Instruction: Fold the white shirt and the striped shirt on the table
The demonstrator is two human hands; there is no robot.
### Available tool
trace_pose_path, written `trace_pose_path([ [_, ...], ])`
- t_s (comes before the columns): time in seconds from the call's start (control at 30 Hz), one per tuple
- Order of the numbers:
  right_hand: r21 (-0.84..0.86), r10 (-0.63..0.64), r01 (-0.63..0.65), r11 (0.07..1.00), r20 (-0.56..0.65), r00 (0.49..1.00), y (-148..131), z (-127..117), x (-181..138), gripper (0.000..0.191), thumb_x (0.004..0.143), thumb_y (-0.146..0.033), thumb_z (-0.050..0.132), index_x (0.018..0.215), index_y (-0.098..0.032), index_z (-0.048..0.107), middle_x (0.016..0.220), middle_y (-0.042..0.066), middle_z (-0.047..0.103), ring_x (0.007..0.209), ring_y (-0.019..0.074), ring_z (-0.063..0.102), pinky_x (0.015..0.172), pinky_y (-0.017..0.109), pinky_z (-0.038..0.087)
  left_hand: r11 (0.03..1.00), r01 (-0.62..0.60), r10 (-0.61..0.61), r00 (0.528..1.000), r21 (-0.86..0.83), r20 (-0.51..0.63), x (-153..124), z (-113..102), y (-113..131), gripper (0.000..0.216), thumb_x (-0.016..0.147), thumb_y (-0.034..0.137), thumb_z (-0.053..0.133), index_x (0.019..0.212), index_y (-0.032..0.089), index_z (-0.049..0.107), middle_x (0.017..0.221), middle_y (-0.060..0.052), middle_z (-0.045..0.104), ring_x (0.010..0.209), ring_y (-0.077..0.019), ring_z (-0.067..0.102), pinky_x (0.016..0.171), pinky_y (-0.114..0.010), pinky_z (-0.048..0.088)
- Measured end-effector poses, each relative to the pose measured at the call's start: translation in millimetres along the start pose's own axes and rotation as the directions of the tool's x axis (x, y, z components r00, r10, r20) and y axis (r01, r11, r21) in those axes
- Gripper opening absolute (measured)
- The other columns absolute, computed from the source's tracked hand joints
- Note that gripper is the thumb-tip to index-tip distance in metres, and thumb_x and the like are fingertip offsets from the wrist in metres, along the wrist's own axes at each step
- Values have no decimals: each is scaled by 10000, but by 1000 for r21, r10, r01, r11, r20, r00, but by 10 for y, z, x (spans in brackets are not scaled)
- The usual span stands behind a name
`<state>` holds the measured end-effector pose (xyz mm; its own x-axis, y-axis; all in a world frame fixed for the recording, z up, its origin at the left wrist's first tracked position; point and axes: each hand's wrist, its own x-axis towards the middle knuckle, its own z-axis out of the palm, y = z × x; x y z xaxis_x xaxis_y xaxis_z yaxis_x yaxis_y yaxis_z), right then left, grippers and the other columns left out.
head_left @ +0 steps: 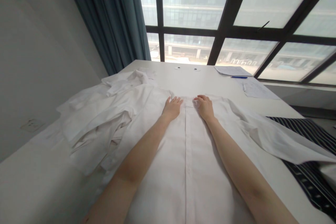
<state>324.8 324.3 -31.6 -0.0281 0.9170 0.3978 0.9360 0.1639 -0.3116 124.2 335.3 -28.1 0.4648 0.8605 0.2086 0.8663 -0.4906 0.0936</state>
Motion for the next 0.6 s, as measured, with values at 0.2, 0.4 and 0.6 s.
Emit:
trace_pose_path([
  [0.2,28,-107,105,994,92,990,84,113,61,465,891,-66,366,1272,-188,603,1392,87,553,1282,173,485,1071,348,368,1000,-4,4,999,3,49,5,32,4,497,965,186,337,1445,287,420,1530,-71,382,1431,-266,293,1146,-533,170],
  [0.4,-2,-83,85,996,186,979,191,169,70,529,892,-50,348,1359,-218,531,1454,66,496,1343,177,436,1087,374,360,998,-70,70,993,0,93,-34,-32,-45,447,1014,415,308,1455,402,378,1552,-52,341,1438,-298,270,1132,-533,193],
  [0.6,-47,-66,82,996,271,960,351,104,31,506,966,-176,295,1432,-315,436,1527,28,391,1407,220,340,1103,552,286,995,-93,96,985,-28,146,-90,-60,-193,470,996,523,311,1458,448,340,1581,-31,280,1458,-282,222,1149,-518,154],
])
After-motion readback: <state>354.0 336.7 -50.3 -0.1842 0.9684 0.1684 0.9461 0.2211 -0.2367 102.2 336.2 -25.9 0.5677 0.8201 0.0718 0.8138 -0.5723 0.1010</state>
